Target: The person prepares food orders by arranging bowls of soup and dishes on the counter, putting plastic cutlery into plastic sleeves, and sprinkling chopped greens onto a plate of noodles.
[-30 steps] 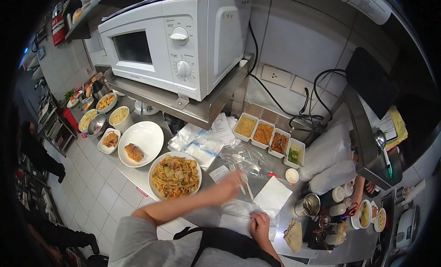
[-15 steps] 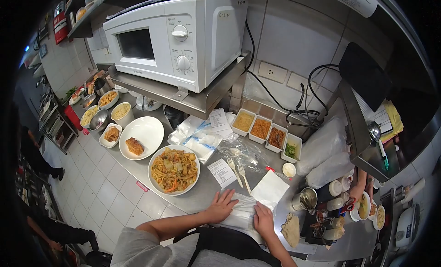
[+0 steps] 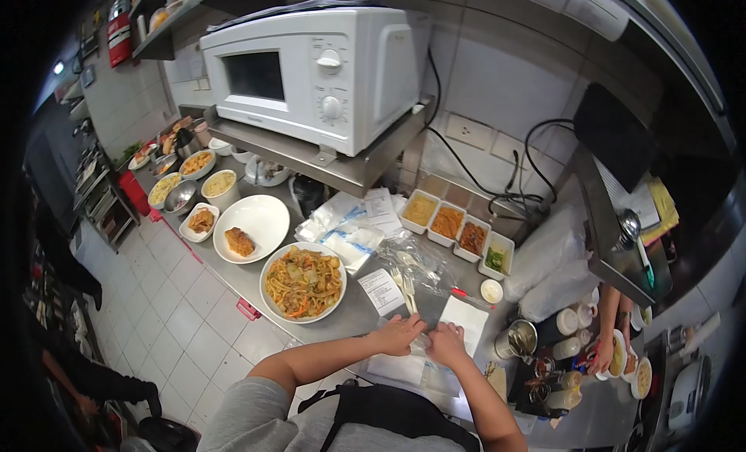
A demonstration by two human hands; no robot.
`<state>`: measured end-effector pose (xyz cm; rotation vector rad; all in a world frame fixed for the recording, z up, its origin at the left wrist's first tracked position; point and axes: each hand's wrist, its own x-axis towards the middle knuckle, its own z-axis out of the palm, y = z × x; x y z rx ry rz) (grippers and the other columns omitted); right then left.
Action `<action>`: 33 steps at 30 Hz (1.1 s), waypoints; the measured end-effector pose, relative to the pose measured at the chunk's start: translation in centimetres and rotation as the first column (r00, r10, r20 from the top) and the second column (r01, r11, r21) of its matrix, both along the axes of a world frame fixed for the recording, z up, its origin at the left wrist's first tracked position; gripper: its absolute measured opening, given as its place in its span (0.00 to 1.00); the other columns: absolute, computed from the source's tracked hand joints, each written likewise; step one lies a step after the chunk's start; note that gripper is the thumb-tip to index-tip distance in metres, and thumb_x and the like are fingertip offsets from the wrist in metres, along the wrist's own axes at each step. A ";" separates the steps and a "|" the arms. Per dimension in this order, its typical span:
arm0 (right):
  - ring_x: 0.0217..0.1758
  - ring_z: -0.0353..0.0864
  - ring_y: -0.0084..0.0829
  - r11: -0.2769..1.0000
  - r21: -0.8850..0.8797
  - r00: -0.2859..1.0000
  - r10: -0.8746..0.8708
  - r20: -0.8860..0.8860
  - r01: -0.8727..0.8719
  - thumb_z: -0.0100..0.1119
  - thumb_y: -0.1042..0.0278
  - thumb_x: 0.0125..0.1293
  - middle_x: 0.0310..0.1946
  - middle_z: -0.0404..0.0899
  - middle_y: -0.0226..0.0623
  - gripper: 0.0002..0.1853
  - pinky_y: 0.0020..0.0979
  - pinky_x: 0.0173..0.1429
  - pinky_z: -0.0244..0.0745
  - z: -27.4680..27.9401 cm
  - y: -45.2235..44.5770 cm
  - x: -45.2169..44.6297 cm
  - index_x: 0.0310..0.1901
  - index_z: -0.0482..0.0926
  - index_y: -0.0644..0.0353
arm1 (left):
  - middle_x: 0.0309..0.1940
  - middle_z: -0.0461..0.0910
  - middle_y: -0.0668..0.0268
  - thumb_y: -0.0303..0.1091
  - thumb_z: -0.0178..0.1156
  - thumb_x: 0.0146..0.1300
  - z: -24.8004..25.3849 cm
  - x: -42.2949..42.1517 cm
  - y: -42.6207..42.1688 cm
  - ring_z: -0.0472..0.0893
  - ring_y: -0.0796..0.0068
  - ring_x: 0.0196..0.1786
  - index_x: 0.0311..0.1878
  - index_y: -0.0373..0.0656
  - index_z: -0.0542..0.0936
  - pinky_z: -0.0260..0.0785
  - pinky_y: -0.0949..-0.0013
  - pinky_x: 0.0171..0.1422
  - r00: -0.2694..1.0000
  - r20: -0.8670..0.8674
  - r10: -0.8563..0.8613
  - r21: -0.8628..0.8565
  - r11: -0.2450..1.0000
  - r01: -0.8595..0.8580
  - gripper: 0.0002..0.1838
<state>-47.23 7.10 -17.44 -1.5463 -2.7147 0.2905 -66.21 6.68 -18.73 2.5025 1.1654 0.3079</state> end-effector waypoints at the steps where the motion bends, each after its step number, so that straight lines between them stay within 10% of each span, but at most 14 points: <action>1: 0.41 0.72 0.38 1.000 0.001 0.999 0.017 -0.038 -0.017 0.64 0.61 0.42 0.30 0.75 0.34 0.12 0.43 0.47 0.63 0.7 -0.1 0.4 0.28 0.77 0.55 | 0.47 0.70 0.58 0.31 0.60 0.43 -0.3 0.0 0.4 0.72 0.62 0.51 0.50 0.43 0.69 0.59 0.58 0.49 0.999 -0.029 -0.041 0.019 0.999 0.042 0.26; 5: 0.24 0.76 0.39 0.996 -0.071 0.977 0.044 -0.209 -0.060 0.65 0.65 0.41 0.22 0.75 0.42 0.11 0.34 0.31 0.71 2.6 -0.5 1.6 0.22 0.75 0.62 | 0.29 0.77 0.64 0.32 0.58 0.45 1.2 -2.4 0.1 0.77 0.65 0.42 0.31 0.47 0.78 0.61 0.59 0.48 0.991 -0.134 -0.009 0.007 1.000 0.010 0.07; 11: 0.30 0.75 0.38 0.985 0.147 0.772 0.023 -0.635 0.091 0.62 0.80 0.42 0.24 0.75 0.38 0.05 0.33 0.36 0.68 9.3 -4.8 1.8 0.22 0.75 0.62 | 0.29 0.75 0.71 0.35 0.62 0.48 8.6 -7.6 -2.3 0.76 0.71 0.40 0.28 0.49 0.77 0.58 0.63 0.46 0.934 0.358 -0.002 0.112 0.993 -0.041 0.05; 15: 0.34 0.74 0.38 0.940 0.340 0.787 0.198 -0.584 0.016 0.62 0.81 0.40 0.25 0.74 0.37 0.07 0.34 0.40 0.67 8.1 -7.5 2.0 0.22 0.73 0.60 | 0.36 0.76 0.70 0.32 0.61 0.52 8.0 -8.9 -5.2 0.75 0.72 0.44 0.30 0.47 0.77 0.58 0.64 0.50 0.886 0.445 -0.132 0.289 0.957 -0.003 0.03; 21: 0.36 0.74 0.38 0.974 0.229 0.896 0.104 -0.432 -0.003 0.62 0.78 0.40 0.28 0.75 0.35 0.08 0.36 0.46 0.62 -0.4 -11.2 2.8 0.26 0.78 0.58 | 0.49 0.75 0.63 0.27 0.60 0.51 -3.0 -12.0 -8.3 0.72 0.64 0.58 0.37 0.44 0.77 0.57 0.56 0.65 0.883 0.441 -0.161 0.168 0.981 0.095 0.09; 29: 0.50 0.73 0.39 0.992 0.118 0.858 0.094 -0.504 -0.039 0.60 0.70 0.53 0.42 0.78 0.35 0.05 0.41 0.57 0.59 -1.8 -11.4 5.1 0.32 0.82 0.56 | 0.49 0.77 0.65 0.27 0.59 0.57 -5.7 -12.7 -9.9 0.74 0.66 0.57 0.44 0.45 0.78 0.55 0.52 0.67 0.880 0.474 0.018 0.003 1.000 -0.022 0.11; 33: 0.35 0.79 0.41 0.965 -0.186 0.700 -0.264 -0.663 0.187 0.52 0.65 0.63 0.31 0.80 0.41 0.09 0.34 0.40 0.71 -2.8 -10.7 4.8 0.34 0.79 0.61 | 0.38 0.81 0.65 0.30 0.58 0.59 -4.1 -11.8 -9.7 0.79 0.68 0.46 0.41 0.45 0.80 0.62 0.59 0.58 0.838 0.503 0.212 -0.113 0.977 -0.179 0.07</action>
